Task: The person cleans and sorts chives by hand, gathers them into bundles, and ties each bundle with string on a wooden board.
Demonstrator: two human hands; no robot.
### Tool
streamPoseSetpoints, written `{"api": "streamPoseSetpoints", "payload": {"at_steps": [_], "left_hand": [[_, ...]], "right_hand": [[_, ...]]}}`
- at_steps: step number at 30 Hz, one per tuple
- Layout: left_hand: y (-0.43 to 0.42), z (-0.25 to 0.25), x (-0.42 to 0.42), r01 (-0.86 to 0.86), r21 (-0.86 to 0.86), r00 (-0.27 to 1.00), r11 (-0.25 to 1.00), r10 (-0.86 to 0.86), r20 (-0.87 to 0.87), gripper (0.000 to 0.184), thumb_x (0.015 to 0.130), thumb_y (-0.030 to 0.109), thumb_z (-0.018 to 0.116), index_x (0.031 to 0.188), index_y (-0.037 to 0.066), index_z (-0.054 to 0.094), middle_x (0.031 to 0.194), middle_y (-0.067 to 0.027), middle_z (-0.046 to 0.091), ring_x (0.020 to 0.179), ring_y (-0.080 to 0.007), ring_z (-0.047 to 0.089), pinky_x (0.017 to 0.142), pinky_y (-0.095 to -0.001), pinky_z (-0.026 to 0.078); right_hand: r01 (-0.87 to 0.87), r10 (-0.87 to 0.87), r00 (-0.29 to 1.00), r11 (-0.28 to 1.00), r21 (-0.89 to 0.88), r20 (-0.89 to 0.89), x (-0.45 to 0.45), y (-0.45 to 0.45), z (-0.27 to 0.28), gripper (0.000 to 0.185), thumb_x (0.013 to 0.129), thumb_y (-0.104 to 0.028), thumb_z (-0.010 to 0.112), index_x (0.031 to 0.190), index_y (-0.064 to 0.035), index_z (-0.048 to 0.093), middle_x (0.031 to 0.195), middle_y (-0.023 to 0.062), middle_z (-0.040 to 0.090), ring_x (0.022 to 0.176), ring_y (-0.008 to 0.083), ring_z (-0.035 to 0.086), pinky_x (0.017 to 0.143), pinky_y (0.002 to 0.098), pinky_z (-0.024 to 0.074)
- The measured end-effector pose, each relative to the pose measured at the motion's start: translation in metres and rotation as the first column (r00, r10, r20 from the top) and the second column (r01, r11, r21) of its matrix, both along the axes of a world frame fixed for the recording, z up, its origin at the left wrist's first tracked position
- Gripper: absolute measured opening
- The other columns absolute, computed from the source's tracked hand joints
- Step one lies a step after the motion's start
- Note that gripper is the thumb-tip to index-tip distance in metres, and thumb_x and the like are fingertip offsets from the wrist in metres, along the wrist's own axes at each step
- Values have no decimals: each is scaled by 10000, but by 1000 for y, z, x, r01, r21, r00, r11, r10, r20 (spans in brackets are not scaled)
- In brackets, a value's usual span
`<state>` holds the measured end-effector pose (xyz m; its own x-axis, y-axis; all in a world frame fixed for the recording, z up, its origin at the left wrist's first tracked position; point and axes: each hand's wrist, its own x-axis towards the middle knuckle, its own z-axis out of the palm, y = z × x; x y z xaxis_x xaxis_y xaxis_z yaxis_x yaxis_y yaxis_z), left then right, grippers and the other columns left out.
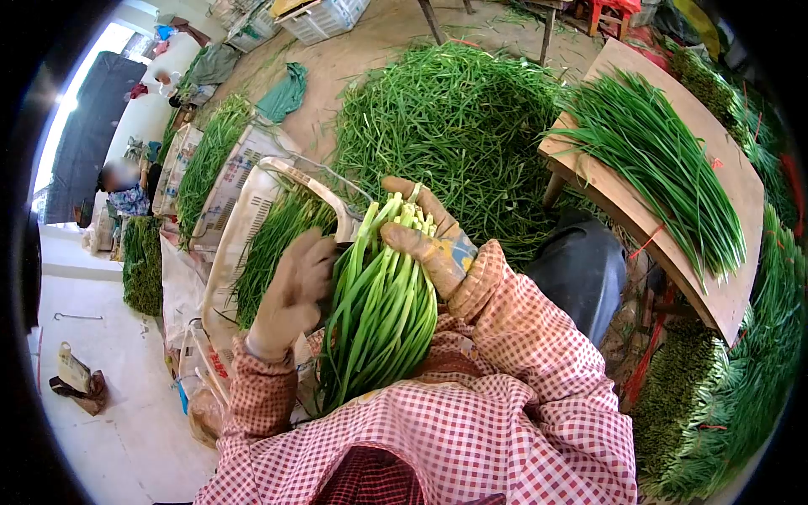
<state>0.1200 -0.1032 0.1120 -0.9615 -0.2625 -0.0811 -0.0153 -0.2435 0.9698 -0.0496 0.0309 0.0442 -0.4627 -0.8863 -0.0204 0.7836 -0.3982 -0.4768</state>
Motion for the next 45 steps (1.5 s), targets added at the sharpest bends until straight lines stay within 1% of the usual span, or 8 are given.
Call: {"api": "streamPoseSetpoints", "payload": {"at_steps": [7,10,15,20,24,39,42,45], "left_hand": [[22,-52,-47,-270,-570,928,776,367,60,266,913,191,595,1056,-33,618,797,-38,621,731,-76,552,652,-231,456],[19,-61,-46,-85,-526,953,846,224,206,273,909,207,605,1030,-36,627,811,-43,634,740,-85,561,666,-234,461],[11,-61,-53,-56,-215,887,975,147,438,296,885,232,641,1015,-33,647,807,-57,642,753,-100,588,705,-232,471],[10,-52,-57,-264,-600,910,755,402,106,112,829,82,649,912,7,639,926,-81,637,833,-109,586,773,-245,482],[31,-28,-49,-26,-918,998,395,69,1,191,769,182,724,859,25,665,1076,-190,633,920,-299,640,814,-356,505],[71,-49,-46,353,-928,931,-120,141,336,287,772,246,683,929,28,580,1192,-202,566,948,-382,604,804,-444,501],[70,-55,-47,291,-957,948,-6,140,287,239,772,194,671,893,7,586,1166,-213,581,958,-392,599,819,-431,502],[57,-50,-51,71,-902,981,426,136,141,197,787,147,655,830,-33,590,1058,-225,621,973,-355,608,841,-394,493]], "right_hand": [[179,-173,983,976,127,-57,13,-3,-7,381,896,-137,662,1243,-78,517,1003,9,633,831,88,595,724,241,500],[143,-71,923,976,165,-379,-2,8,-20,345,895,-144,662,1202,-86,518,1029,22,625,845,102,596,746,249,506],[35,-40,998,994,-103,-47,-1,-9,-42,389,806,-29,724,1136,-91,528,1005,74,654,869,168,638,774,306,549],[177,-172,984,969,171,-47,1,-13,-46,285,838,-53,688,1095,-67,566,887,58,665,781,138,639,678,274,539],[192,-176,981,939,286,-82,2,-18,-60,267,834,-86,707,1067,-72,577,834,48,649,713,131,623,611,272,521],[321,-283,947,863,390,-152,11,-21,-90,257,807,-85,724,1014,-61,573,774,20,604,659,118,574,575,268,478],[354,-304,935,848,394,-186,8,-18,-91,269,795,-92,727,1013,-63,573,773,23,607,661,110,563,584,261,465],[296,-269,955,865,405,-123,2,-13,-82,267,798,-97,718,1015,-59,567,774,43,624,670,128,589,599,274,489]]}}
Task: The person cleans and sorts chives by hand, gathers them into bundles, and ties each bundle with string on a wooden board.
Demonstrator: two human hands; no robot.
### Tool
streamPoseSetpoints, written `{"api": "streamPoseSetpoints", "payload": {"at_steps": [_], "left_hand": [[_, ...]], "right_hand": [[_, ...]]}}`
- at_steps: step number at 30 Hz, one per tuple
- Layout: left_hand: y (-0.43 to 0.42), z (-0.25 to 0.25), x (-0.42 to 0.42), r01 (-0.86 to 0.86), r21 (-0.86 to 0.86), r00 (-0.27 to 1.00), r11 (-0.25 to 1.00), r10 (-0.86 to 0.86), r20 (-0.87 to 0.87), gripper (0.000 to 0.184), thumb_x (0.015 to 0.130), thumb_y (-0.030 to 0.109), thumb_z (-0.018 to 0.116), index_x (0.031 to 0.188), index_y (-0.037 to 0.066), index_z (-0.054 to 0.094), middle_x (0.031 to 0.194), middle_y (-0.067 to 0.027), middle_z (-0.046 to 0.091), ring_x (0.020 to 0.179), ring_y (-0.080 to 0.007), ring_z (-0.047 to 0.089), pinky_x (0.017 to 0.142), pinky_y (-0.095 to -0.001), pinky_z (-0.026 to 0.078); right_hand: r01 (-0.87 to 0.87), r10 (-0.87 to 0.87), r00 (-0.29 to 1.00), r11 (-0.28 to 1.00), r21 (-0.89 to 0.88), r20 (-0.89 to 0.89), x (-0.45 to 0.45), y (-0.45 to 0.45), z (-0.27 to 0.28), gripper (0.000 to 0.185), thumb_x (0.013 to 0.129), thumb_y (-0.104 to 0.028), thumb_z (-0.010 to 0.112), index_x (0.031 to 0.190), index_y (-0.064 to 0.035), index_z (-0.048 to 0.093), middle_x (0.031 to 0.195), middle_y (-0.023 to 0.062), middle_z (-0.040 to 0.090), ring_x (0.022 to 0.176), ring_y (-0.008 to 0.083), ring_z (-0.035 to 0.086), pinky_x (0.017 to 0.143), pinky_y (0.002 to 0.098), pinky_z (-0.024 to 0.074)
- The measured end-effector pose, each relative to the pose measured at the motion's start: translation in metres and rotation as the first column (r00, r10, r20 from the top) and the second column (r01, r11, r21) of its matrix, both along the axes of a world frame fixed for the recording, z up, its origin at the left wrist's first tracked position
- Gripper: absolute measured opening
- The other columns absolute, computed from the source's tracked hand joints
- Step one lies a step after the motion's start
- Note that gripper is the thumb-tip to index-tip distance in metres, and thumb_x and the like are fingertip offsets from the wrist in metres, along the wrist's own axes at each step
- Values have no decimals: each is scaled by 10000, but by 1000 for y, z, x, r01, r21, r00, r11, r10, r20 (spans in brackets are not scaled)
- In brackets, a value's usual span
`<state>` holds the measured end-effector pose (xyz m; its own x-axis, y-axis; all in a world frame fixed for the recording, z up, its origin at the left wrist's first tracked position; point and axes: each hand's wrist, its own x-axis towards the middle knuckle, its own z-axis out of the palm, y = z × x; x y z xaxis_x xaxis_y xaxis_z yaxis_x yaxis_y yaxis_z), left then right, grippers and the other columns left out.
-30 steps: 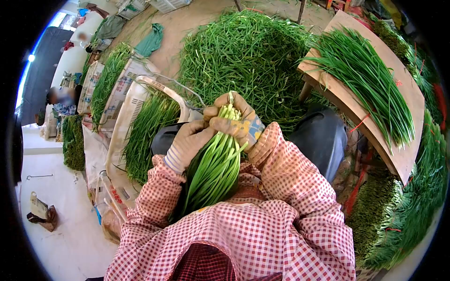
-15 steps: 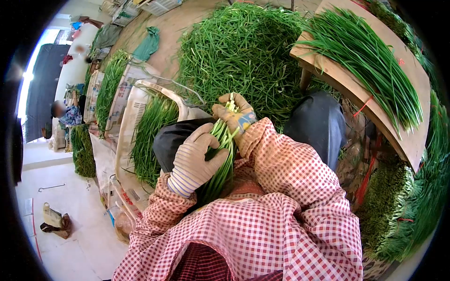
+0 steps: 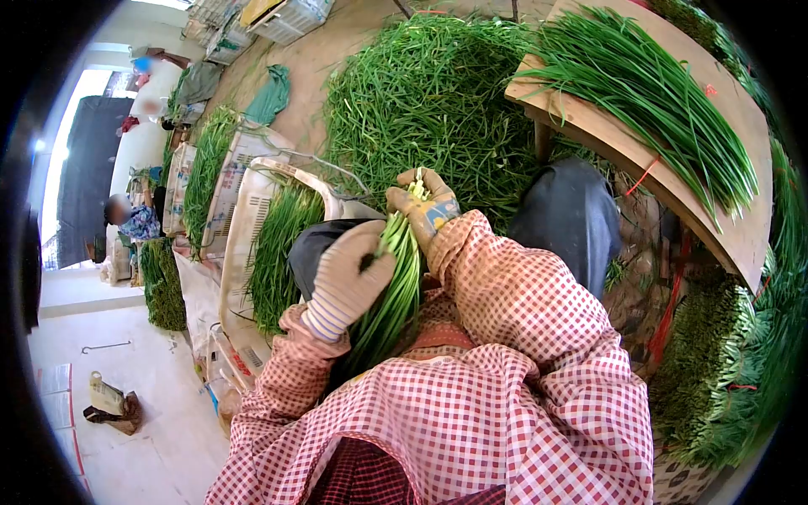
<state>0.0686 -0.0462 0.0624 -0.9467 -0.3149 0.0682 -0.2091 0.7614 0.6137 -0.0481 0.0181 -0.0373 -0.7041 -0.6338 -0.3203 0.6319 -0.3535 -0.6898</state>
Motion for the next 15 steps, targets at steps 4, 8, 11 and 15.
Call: {"api": "streamPoseSetpoints", "payload": {"at_steps": [4,8,11,15], "left_hand": [[-6,4,-18,-13,21,999,1000,14,-49,246,822,166,651,951,-42,632,1073,-222,626,997,-331,607,881,-360,479],[-20,-8,-42,-46,110,999,993,46,3,173,869,103,626,954,-47,638,924,-82,639,847,-130,578,773,-267,465],[-35,-13,-44,-102,358,993,928,76,85,152,905,127,613,968,-7,646,856,-7,611,793,-61,522,715,-217,445],[-38,-14,-52,-118,348,985,930,66,158,193,912,154,617,973,-29,620,794,6,576,752,-72,512,694,-219,445]], "right_hand": [[17,-17,1000,1000,4,-14,-3,0,-1,232,827,-94,688,1021,-54,567,810,52,636,698,137,600,626,291,510],[70,-81,992,991,-111,-101,-2,2,-6,161,857,-81,651,1001,-59,584,851,29,627,760,117,588,670,264,509],[33,-38,995,998,-52,-93,-6,10,5,181,857,-137,679,1002,-62,602,832,7,626,744,111,586,683,254,505],[-46,52,998,978,-205,23,-13,15,12,193,855,-158,691,1008,-65,620,839,-3,633,755,106,590,694,255,502]]}}
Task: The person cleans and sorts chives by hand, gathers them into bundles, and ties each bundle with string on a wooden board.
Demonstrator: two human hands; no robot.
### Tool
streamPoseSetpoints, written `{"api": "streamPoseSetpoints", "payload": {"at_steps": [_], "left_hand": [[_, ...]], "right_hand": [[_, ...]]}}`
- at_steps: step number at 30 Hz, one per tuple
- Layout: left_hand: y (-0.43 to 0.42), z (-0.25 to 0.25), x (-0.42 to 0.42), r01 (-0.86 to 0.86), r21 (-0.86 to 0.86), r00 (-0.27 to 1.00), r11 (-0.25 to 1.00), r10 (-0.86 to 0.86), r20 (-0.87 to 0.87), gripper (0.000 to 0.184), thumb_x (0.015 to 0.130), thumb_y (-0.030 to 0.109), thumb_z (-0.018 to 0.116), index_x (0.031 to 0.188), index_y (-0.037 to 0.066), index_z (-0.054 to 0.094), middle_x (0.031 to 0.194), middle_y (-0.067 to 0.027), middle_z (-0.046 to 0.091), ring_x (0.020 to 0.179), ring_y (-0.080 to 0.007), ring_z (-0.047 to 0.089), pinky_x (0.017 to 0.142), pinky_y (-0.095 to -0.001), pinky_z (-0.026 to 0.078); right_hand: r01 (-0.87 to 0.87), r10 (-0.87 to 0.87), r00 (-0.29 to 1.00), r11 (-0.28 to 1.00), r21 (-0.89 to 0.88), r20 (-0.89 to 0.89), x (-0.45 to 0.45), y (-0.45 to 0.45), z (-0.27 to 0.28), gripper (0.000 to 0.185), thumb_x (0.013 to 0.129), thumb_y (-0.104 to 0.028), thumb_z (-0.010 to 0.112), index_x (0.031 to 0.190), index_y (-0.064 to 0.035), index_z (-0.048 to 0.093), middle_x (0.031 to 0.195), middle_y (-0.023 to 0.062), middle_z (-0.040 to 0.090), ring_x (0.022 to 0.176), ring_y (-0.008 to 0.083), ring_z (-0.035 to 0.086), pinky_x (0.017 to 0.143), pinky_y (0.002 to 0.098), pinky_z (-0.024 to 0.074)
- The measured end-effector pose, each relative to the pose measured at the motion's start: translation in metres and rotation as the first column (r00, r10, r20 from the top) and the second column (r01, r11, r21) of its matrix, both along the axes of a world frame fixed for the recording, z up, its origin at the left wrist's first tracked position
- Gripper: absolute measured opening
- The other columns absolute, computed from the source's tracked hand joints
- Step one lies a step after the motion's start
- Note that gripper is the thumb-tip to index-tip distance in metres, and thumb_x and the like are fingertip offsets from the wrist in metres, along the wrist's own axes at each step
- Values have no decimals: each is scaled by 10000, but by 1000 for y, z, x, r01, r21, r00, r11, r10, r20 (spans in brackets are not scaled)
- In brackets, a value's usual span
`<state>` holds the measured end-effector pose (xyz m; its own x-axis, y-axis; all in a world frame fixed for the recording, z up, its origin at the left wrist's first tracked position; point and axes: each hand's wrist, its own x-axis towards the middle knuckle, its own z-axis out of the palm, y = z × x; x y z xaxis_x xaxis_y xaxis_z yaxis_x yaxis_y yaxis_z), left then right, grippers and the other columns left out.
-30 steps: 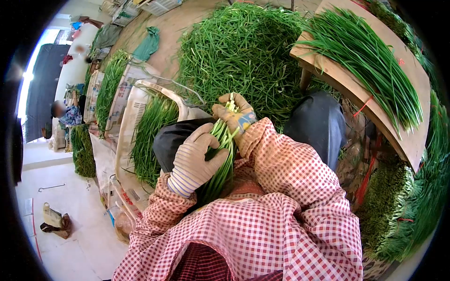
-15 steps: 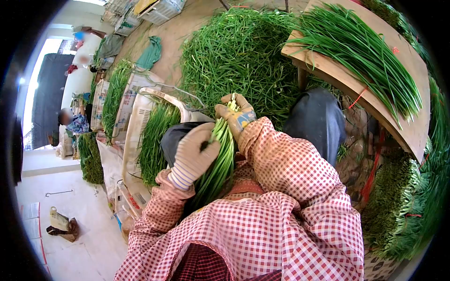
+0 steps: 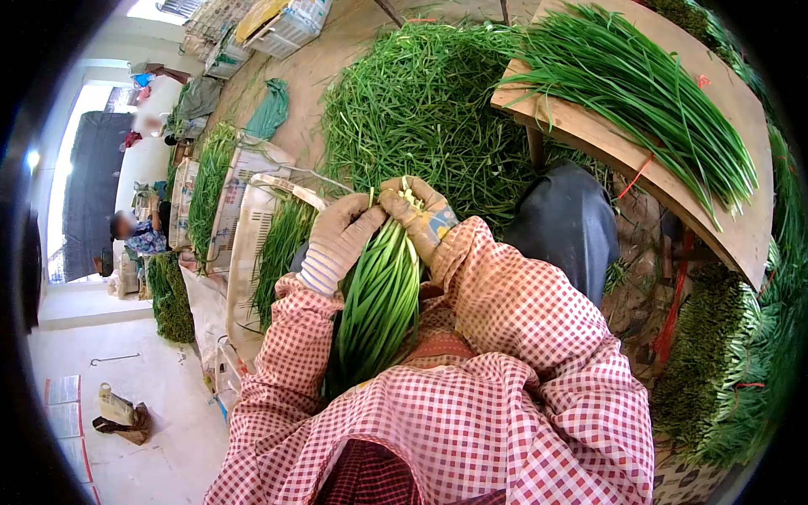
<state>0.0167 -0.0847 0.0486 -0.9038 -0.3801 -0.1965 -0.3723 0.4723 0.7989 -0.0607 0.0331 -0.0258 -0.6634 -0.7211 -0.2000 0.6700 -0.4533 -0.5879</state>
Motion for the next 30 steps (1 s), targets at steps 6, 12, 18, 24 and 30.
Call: {"api": "streamPoseSetpoints", "payload": {"at_steps": [6,12,18,24,30], "left_hand": [[1,6,-2,274,-435,961,858,-262,89,263,897,142,602,1067,-59,593,922,-197,636,857,-263,628,781,-334,491],[-4,2,8,196,-467,979,862,-196,48,261,900,155,585,1068,-44,602,943,-219,643,890,-358,628,799,-388,496],[-4,15,-15,397,-514,908,760,-243,341,199,874,184,596,916,-8,625,841,-219,628,834,-417,593,706,-441,477],[40,30,15,218,-722,959,656,-283,33,310,737,277,753,706,31,567,729,-111,576,675,-309,575,615,-400,473],[64,4,26,280,-772,960,570,-189,209,381,671,351,750,805,38,580,958,-123,582,898,-337,562,808,-436,460]], "right_hand": [[59,-46,983,996,65,-175,-3,-1,-12,132,843,-160,675,938,-82,626,813,-10,616,736,100,566,687,266,488],[16,-10,999,990,138,-44,-1,-6,-8,136,851,-167,664,948,-79,627,832,-7,623,746,107,572,714,263,492],[11,-8,997,999,32,-83,0,-10,-20,130,869,-176,679,946,-82,632,833,-9,623,738,92,573,702,268,500],[95,-69,990,971,221,-122,0,-19,-28,108,820,-91,681,911,-84,624,762,-1,615,688,100,559,636,257,472],[14,-24,999,967,254,38,4,-15,-31,130,827,-167,704,891,-89,622,747,12,609,673,110,548,621,283,465]]}}
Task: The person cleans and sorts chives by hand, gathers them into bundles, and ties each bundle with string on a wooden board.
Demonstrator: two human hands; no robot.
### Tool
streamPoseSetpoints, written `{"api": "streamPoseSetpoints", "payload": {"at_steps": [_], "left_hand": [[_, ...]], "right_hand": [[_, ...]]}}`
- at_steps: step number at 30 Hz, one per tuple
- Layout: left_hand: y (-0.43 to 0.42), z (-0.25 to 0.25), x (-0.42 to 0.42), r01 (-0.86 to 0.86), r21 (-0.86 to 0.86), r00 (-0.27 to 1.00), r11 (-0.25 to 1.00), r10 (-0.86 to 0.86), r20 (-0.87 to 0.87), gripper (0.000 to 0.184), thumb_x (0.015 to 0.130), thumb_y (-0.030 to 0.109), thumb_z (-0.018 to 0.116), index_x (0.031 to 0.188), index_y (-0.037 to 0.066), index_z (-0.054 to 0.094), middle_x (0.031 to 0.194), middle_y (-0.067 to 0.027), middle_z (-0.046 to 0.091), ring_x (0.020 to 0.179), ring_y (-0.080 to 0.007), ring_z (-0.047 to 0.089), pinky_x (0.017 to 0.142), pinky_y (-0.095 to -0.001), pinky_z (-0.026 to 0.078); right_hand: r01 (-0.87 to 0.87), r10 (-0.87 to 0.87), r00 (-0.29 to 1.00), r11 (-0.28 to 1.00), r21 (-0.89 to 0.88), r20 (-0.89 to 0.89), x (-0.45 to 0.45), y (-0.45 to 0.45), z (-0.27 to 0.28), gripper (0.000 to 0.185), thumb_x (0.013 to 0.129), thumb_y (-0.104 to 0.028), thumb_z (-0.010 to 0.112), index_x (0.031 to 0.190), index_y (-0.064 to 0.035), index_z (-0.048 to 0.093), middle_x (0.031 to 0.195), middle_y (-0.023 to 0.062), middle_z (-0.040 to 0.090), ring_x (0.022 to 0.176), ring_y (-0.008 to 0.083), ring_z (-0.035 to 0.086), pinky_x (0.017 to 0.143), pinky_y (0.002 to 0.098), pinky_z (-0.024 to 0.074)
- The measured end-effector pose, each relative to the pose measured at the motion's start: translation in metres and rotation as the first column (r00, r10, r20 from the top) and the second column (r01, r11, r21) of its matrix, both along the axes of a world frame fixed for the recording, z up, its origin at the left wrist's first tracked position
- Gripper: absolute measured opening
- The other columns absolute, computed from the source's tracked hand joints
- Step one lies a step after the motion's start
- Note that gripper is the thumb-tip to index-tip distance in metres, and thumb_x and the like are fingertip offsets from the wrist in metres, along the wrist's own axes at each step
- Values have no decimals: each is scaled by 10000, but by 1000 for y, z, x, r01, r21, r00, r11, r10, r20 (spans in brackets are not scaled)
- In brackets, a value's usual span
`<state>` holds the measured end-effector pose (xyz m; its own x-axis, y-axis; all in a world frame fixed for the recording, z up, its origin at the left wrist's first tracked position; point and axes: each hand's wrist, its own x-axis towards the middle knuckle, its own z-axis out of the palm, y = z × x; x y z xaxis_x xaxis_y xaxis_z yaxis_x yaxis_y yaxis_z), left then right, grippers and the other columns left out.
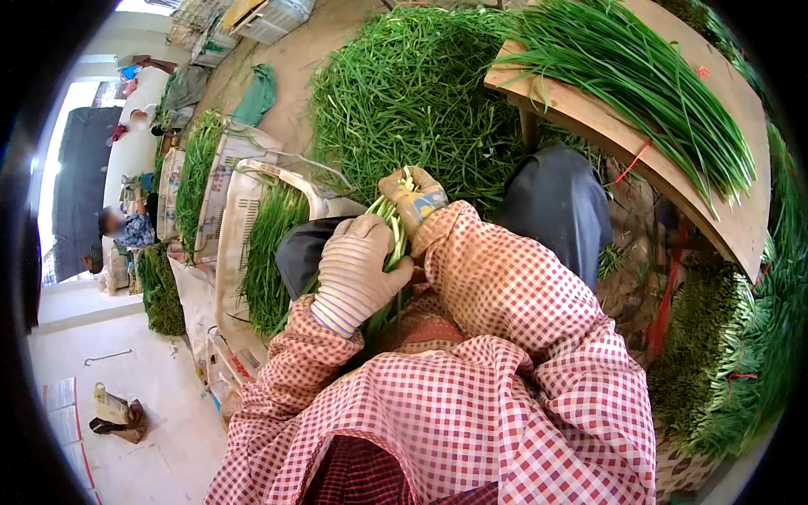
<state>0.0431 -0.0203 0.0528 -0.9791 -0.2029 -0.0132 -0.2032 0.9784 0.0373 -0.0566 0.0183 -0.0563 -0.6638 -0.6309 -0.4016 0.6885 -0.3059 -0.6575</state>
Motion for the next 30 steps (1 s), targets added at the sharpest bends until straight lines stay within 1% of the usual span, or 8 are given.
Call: {"api": "streamPoseSetpoints", "payload": {"at_steps": [5,8,10,16,19,23,28,30], "left_hand": [[-18,23,4,-71,462,987,884,131,-98,154,745,83,681,834,-19,608,891,-156,631,848,-315,616,765,-365,493],[-16,33,-7,63,390,963,919,47,-266,151,768,95,678,855,-14,621,900,-165,629,846,-307,618,768,-363,490],[-20,29,-18,64,341,964,938,30,-264,139,812,102,646,898,-5,625,932,-175,629,851,-337,615,768,-387,492],[-21,-2,-8,-57,238,981,970,99,-168,258,894,187,577,1096,27,565,989,-200,621,823,-399,613,696,-420,501],[-23,-20,-3,-99,211,975,973,136,-173,267,908,194,566,1119,34,541,952,-212,624,777,-408,610,650,-442,493],[-13,-24,-2,-170,158,973,973,190,-127,222,896,170,570,1064,29,539,913,-221,621,715,-400,605,612,-445,483],[-18,1,3,-44,404,945,914,169,-279,233,851,126,618,1043,-1,580,967,-213,634,786,-370,635,682,-396,513],[-26,30,12,242,519,884,820,34,-466,346,795,86,660,1118,-19,596,1097,-196,636,956,-304,651,826,-347,513]], "right_hand": [[30,-36,997,995,-91,-63,-1,-1,3,129,837,-183,702,881,-85,631,754,0,607,679,101,541,625,276,458],[-2,-3,998,997,-81,-63,0,3,5,127,857,-191,687,879,-78,632,756,-7,607,689,96,543,636,260,460],[78,-145,975,934,-348,-169,5,1,-3,127,868,-191,679,886,-75,632,766,-7,613,698,97,550,641,253,463],[73,-100,984,981,-179,-147,-3,9,4,279,895,-335,644,941,-61,619,821,33,655,749,122,604,684,257,498],[-31,56,980,991,-132,192,-9,12,15,543,927,-542,478,1028,-19,582,878,73,659,757,178,632,681,305,535],[-38,-9,986,962,-270,-168,1,16,6,299,794,-135,771,995,-61,562,845,26,635,756,122,615,669,254,515],[-50,-39,980,899,-435,-194,-7,24,27,216,821,-74,725,955,-73,556,777,28,628,650,113,597,589,247,504],[18,-145,947,915,-403,-287,-23,32,61,163,854,-105,687,953,-88,558,763,29,621,653,128,597,571,261,498]]}}
